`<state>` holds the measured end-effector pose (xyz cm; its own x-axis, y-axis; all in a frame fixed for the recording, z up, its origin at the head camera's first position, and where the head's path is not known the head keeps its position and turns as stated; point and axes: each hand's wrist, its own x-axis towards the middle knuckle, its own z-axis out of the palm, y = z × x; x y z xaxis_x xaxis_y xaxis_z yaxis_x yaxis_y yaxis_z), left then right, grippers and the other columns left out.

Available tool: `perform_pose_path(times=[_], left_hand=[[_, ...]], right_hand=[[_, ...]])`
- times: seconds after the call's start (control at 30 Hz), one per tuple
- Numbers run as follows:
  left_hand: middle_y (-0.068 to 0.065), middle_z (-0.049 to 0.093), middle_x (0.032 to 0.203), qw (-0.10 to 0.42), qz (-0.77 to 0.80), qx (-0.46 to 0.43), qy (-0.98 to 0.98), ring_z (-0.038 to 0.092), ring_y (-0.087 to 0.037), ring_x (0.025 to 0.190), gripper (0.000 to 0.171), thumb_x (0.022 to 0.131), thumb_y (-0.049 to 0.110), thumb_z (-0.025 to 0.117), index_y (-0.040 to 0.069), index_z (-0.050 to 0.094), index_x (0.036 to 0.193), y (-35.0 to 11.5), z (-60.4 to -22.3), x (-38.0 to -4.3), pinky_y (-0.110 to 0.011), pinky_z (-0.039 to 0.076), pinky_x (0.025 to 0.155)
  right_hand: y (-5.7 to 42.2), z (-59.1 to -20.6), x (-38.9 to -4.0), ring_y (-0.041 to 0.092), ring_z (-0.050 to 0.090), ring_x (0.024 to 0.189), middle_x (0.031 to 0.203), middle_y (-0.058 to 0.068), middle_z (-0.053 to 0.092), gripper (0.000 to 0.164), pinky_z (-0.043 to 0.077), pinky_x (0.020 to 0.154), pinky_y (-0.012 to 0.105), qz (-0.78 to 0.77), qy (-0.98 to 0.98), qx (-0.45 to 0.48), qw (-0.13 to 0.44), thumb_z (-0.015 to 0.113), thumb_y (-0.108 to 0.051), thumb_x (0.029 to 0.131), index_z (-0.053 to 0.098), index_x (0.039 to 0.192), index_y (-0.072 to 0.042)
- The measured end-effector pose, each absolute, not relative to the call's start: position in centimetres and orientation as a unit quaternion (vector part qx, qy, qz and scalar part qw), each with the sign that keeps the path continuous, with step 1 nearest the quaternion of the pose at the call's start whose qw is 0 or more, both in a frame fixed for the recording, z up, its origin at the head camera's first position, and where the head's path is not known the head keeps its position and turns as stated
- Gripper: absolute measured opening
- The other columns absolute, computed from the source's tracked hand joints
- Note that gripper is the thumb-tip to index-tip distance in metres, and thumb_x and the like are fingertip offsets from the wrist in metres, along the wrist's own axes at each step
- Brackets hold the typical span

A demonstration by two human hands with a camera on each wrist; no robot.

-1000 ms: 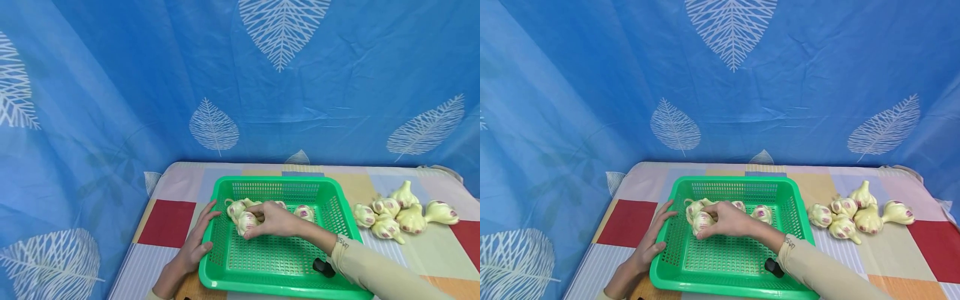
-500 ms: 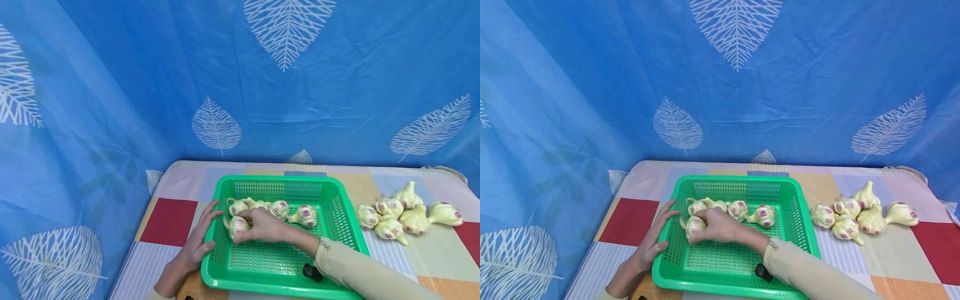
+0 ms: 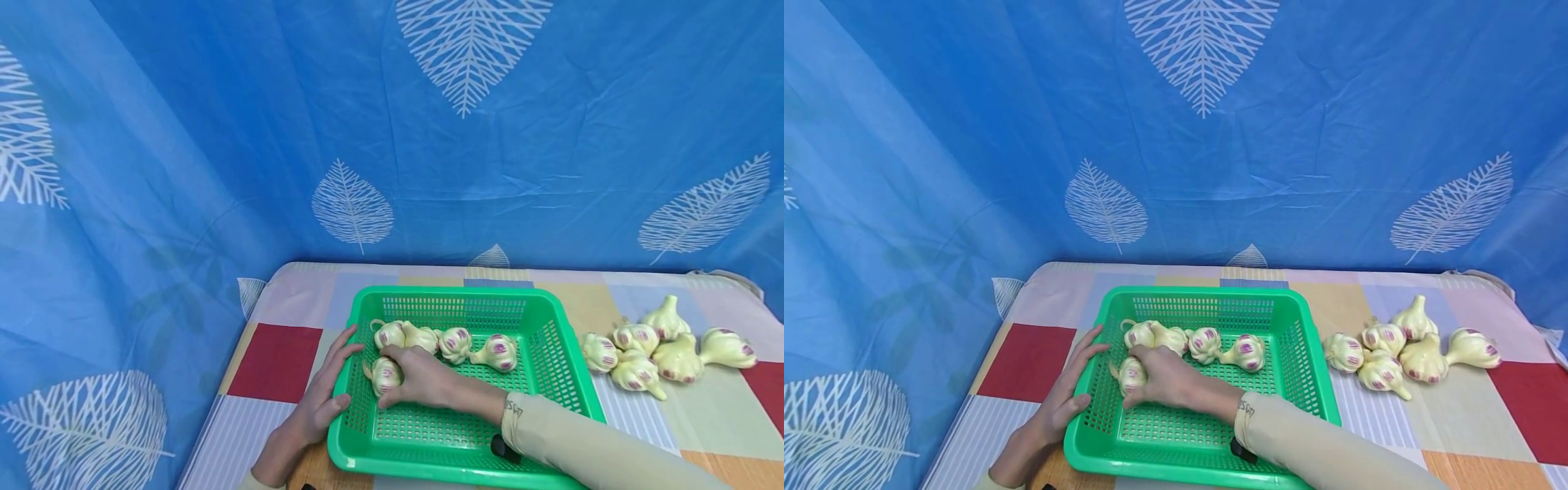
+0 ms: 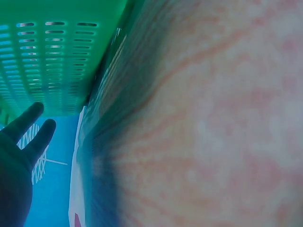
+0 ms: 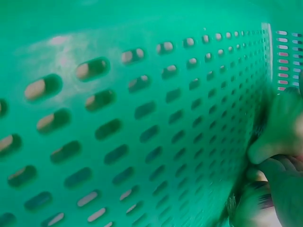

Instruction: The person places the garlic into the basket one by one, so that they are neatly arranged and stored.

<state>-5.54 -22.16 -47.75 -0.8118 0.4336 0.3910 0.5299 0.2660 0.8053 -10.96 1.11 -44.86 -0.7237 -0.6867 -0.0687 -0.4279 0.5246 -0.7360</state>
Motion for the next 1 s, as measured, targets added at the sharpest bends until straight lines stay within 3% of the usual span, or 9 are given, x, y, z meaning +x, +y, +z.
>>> perform_pose_path(times=[0.3,0.5,0.67,0.9,1.0], left_hand=[[-0.016,0.013,0.165,0.042,-0.538,-0.305,-0.785,0.017,-0.033,0.149,0.066,0.101,0.042,0.040,-0.003,0.037,0.149,-22.0,-48.0,-5.4,-0.041,0.045,0.104],[-0.016,0.013,0.165,0.039,-0.540,-0.304,-0.784,0.017,-0.033,0.149,0.065,0.100,0.040,0.041,-0.003,0.037,0.149,-22.1,-48.1,-5.3,-0.039,0.046,0.103],[-0.017,0.011,0.165,0.036,-0.546,-0.307,-0.778,0.016,-0.033,0.149,0.066,0.101,0.041,0.040,-0.004,0.036,0.149,-22.1,-48.0,-5.2,-0.038,0.048,0.101],[-0.018,0.011,0.165,0.035,-0.545,-0.314,-0.776,0.016,-0.033,0.149,0.065,0.101,0.040,0.040,-0.004,0.036,0.149,-22.1,-47.9,-5.3,-0.038,0.047,0.102],[-0.018,0.011,0.165,0.035,-0.545,-0.314,-0.776,0.015,-0.033,0.149,0.065,0.101,0.041,0.040,-0.004,0.036,0.148,-22.1,-47.9,-5.4,-0.038,0.047,0.102]], right_hand=[[1.1,-44.5,-10.7,0.017,0.065,0.106,0.119,0.011,0.069,0.090,0.054,0.087,0.031,-0.339,0.865,-0.333,0.162,0.093,-0.048,0.066,0.058,0.133,0.001],[1.4,-43.2,-10.6,0.017,0.067,0.102,0.113,0.008,0.072,0.083,0.055,0.086,0.033,-0.348,0.865,-0.326,0.157,0.092,-0.049,0.066,0.063,0.127,-0.002],[1.9,-41.5,-10.6,0.022,0.065,0.112,0.120,0.012,0.070,0.086,0.053,0.092,0.038,-0.362,0.863,-0.309,0.168,0.089,-0.051,0.070,0.061,0.133,0.000],[3.1,-38.8,-11.0,0.024,0.065,0.112,0.121,0.011,0.070,0.080,0.053,0.092,0.039,-0.330,0.868,-0.338,0.155,0.079,-0.060,0.078,0.064,0.130,-0.001],[3.6,-37.6,-11.1,0.020,0.069,0.096,0.121,0.010,0.070,0.084,0.056,0.084,0.038,-0.306,0.873,-0.350,0.149,0.074,-0.065,0.080,0.062,0.135,-0.004]])
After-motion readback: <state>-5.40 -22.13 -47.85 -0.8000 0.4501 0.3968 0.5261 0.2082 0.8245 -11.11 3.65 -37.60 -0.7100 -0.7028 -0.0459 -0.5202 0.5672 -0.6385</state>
